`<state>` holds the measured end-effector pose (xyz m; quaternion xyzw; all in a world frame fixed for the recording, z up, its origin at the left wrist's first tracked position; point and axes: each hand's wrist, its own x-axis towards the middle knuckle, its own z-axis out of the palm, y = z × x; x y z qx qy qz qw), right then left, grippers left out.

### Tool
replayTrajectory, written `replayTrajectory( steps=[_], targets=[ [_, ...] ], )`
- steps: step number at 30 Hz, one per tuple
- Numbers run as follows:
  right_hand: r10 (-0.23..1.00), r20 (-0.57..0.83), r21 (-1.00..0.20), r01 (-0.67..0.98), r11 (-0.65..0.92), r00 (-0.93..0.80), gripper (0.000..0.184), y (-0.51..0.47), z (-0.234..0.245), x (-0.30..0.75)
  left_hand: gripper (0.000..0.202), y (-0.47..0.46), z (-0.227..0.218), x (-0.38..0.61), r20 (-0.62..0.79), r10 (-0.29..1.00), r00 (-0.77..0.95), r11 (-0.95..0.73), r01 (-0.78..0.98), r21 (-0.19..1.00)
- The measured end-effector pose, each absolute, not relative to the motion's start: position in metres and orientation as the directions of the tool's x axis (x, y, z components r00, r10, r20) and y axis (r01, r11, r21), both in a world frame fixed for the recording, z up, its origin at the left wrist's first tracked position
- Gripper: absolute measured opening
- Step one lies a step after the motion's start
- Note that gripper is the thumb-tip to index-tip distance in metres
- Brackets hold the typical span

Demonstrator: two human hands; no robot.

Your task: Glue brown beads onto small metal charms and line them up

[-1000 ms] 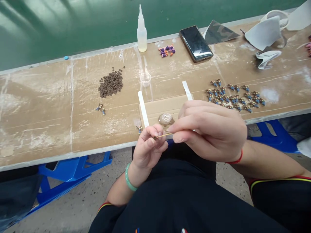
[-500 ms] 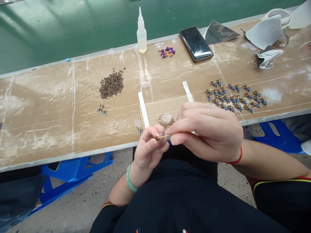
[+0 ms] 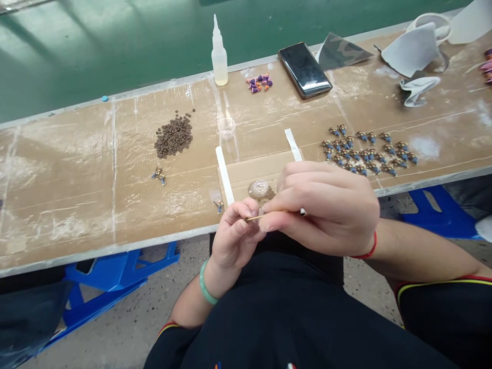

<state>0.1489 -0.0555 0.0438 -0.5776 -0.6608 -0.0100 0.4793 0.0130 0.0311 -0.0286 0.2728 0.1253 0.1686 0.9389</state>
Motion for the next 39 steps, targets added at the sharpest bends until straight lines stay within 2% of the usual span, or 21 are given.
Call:
replayTrajectory(
  steps=[5, 11, 16, 20, 23, 28, 32, 39],
  targets=[
    [0.776, 0.616, -0.559, 0.769, 0.309, 0.137, 0.023, -0.056, 0.047, 0.149, 0.035, 0.031, -0.028, 0.013, -0.209, 0.36, 0.909, 0.815, -0.198, 0.544],
    [0.737, 0.653, -0.602, 0.711, 0.364, 0.176, 0.018, -0.056, 0.052, 0.155, 0.026, 0.033, -0.024, 0.013, -0.134, 0.288, 0.948, 0.89, -0.213, 0.404],
    [0.686, 0.608, -0.689, 0.695, 0.207, 0.399, 0.02, -0.054, 0.049, 0.159, 0.018, 0.038, -0.027, 0.012, -0.079, 0.27, 0.96, 0.912, -0.228, 0.34],
    [0.605, 0.655, -0.644, 0.753, 0.133, 0.453, 0.018, -0.032, 0.033, 0.185, 0.024, 0.042, -0.03, 0.012, -0.086, 0.275, 0.957, 0.905, -0.228, 0.36],
    [0.59, 0.645, -0.625, 0.779, 0.043, 0.485, 0.021, 0.003, 0.014, 0.216, 0.026, 0.047, -0.03, 0.011, -0.062, 0.292, 0.954, 0.891, -0.248, 0.379],
    [0.633, 0.441, -0.73, 0.664, -0.159, 0.636, 0.022, 0.055, -0.009, 0.245, 0.03, 0.059, -0.029, 0.001, 0.01, 0.363, 0.932, 0.84, -0.332, 0.429],
    [0.66, 0.231, -0.864, 0.463, -0.199, 0.715, 0.017, 0.064, -0.02, 0.245, 0.031, 0.067, -0.028, -0.005, 0.017, 0.406, 0.914, 0.819, -0.372, 0.437],
    [0.679, 0.174, -0.901, 0.393, -0.181, 0.713, 0.009, 0.068, -0.039, 0.247, 0.028, 0.065, -0.03, -0.005, 0.014, 0.398, 0.917, 0.835, -0.368, 0.408]
  ],
)
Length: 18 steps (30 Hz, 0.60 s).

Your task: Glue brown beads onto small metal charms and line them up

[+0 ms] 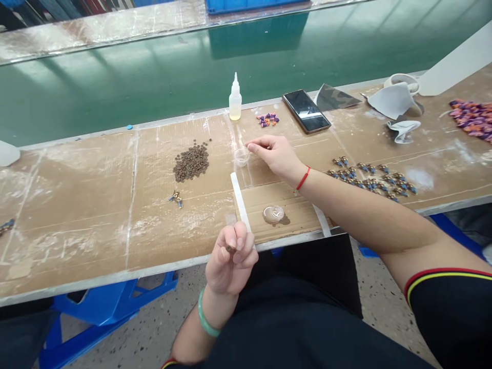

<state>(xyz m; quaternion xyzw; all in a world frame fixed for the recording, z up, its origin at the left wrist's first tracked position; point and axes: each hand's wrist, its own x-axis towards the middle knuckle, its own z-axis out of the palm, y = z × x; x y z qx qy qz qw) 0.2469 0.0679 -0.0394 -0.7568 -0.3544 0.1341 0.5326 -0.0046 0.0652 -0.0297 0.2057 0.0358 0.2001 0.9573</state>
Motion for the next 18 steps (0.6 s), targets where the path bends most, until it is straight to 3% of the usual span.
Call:
replayTrajectory(
  steps=[3, 5, 8, 10, 13, 18],
  targets=[
    [0.671, 0.177, -0.897, 0.399, -0.192, 0.72, 0.015, 0.067, -0.037, 0.254, 0.026, 0.071, -0.028, -0.008, 0.024, 0.425, 0.905, 0.814, -0.394, 0.426],
    [0.634, 0.278, -0.857, 0.485, -0.175, 0.721, 0.017, 0.055, -0.024, 0.25, 0.021, 0.081, -0.026, -0.014, 0.073, 0.477, 0.876, 0.781, -0.46, 0.423],
    [0.605, 0.567, -0.641, 0.76, -0.102, 0.559, 0.01, 0.021, 0.009, 0.218, 0.017, 0.104, -0.026, -0.029, 0.172, 0.59, 0.789, 0.69, -0.603, 0.402],
    [0.709, 0.613, -0.471, 0.882, -0.026, 0.349, 0.007, -0.004, 0.029, 0.182, 0.018, 0.116, -0.028, -0.039, 0.201, 0.647, 0.735, 0.628, -0.664, 0.406],
    [0.88, 0.469, -0.355, 0.928, 0.112, 0.073, 0.021, -0.024, 0.033, 0.128, 0.019, 0.12, -0.033, -0.049, 0.177, 0.685, 0.707, 0.585, -0.679, 0.444],
    [0.955, 0.198, -0.151, 0.969, -0.195, 0.223, 0.02, -0.004, -0.002, 0.093, 0.019, 0.103, -0.038, -0.054, 0.067, 0.684, 0.726, 0.59, -0.606, 0.534]
  ],
)
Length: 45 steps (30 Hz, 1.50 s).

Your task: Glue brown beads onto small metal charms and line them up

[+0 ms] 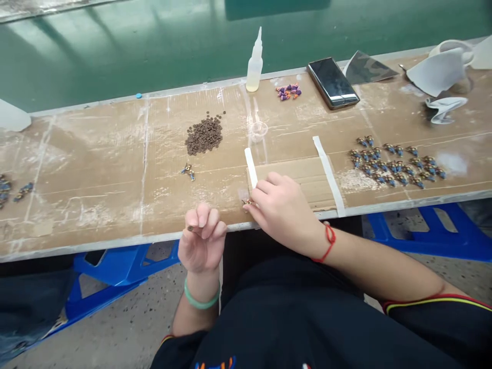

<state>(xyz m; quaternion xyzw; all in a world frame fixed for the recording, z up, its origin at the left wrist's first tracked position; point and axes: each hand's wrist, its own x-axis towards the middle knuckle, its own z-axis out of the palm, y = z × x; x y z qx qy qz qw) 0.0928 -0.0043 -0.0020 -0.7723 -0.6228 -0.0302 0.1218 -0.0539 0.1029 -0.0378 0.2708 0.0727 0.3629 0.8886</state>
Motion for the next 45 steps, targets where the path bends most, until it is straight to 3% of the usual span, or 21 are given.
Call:
replayTrajectory(
  steps=[3, 7, 13, 18, 24, 27, 31, 35, 37, 40, 45],
  targets=[
    [0.957, 0.095, -0.145, 0.955, -0.259, 0.274, 0.015, 0.009, -0.011, 0.093, 0.018, 0.095, -0.039, -0.057, 0.064, 0.675, 0.735, 0.597, -0.595, 0.538],
    [0.97, 0.06, -0.163, 0.961, -0.222, 0.234, 0.011, 0.012, -0.014, 0.093, 0.02, 0.089, -0.04, -0.059, 0.065, 0.669, 0.741, 0.606, -0.593, 0.53],
    [0.978, 0.125, -0.146, 0.978, -0.149, 0.168, 0.009, 0.007, -0.027, 0.09, 0.028, 0.087, -0.038, -0.059, 0.029, 0.682, 0.731, 0.602, -0.583, 0.546],
    [0.963, 0.243, -0.142, 0.987, -0.08, 0.113, 0.021, -0.002, -0.036, 0.084, 0.033, 0.086, -0.036, -0.06, 0.028, 0.696, 0.717, 0.569, -0.576, 0.587],
    [0.916, 0.384, -0.284, 0.959, -0.007, 0.121, 0.019, -0.008, -0.053, 0.087, 0.025, 0.081, -0.032, -0.058, 0.145, 0.671, 0.727, 0.535, -0.61, 0.585],
    [0.878, 0.451, -0.447, 0.892, 0.067, 0.16, 0.014, -0.011, -0.052, 0.091, 0.02, 0.08, -0.031, -0.056, 0.178, 0.658, 0.731, 0.52, -0.613, 0.594],
    [0.842, 0.476, -0.705, 0.682, 0.193, 0.254, 0.015, -0.019, -0.03, 0.094, 0.022, 0.079, -0.031, -0.054, 0.264, 0.629, 0.731, 0.471, -0.629, 0.618],
    [0.904, 0.394, -0.853, 0.434, 0.291, 0.168, 0.02, -0.032, 0.002, 0.087, 0.023, 0.075, -0.029, -0.049, 0.325, 0.62, 0.714, 0.396, -0.642, 0.656],
    [0.902, 0.386, -0.883, 0.361, 0.3, 0.192, 0.018, -0.038, 0.016, 0.081, 0.021, 0.07, -0.027, -0.046, 0.34, 0.623, 0.704, 0.361, -0.644, 0.674],
    [0.847, 0.48, -0.853, 0.346, 0.391, 0.229, 0.005, -0.042, 0.027, 0.073, 0.018, 0.062, -0.025, -0.044, 0.351, 0.623, 0.699, 0.331, -0.643, 0.691],
    [0.742, 0.636, -0.752, 0.386, 0.534, 0.214, 0.011, -0.046, 0.031, 0.073, 0.019, 0.052, -0.02, -0.042, 0.384, 0.626, 0.679, 0.245, -0.638, 0.73]
  ],
)
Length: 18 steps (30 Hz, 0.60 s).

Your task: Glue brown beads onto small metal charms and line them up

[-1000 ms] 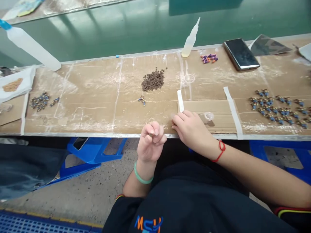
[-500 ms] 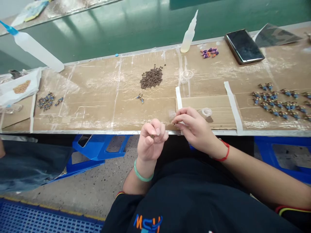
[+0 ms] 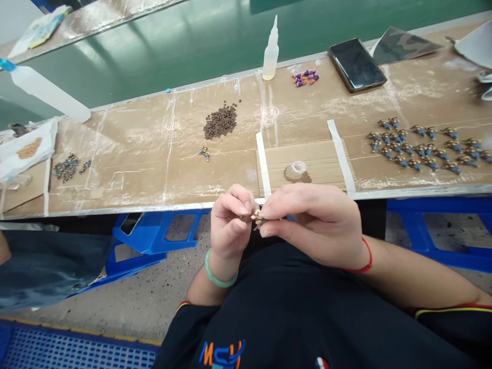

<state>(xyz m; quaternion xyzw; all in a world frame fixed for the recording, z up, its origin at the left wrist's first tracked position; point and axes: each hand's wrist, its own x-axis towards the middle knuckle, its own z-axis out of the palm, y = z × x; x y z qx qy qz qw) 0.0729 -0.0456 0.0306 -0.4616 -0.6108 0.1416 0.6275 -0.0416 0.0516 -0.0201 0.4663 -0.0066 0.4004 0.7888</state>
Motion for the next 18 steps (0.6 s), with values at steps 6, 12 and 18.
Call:
replayTrajectory(
  steps=[6, 12, 18],
  targets=[
    [0.749, 0.617, -0.771, 0.378, 0.514, 0.241, 0.011, -0.056, 0.032, 0.078, 0.021, 0.047, -0.011, -0.039, 0.431, 0.619, 0.657, 0.13, -0.627, 0.768],
    [0.733, 0.643, -0.739, 0.433, 0.517, 0.222, 0.009, -0.06, 0.034, 0.082, 0.02, 0.042, -0.006, -0.037, 0.465, 0.601, 0.65, 0.065, -0.619, 0.782],
    [0.729, 0.641, -0.743, 0.431, 0.512, 0.239, 0.012, -0.063, 0.031, 0.084, 0.015, 0.04, -0.006, -0.036, 0.458, 0.592, 0.664, 0.069, -0.607, 0.791]
  ],
)
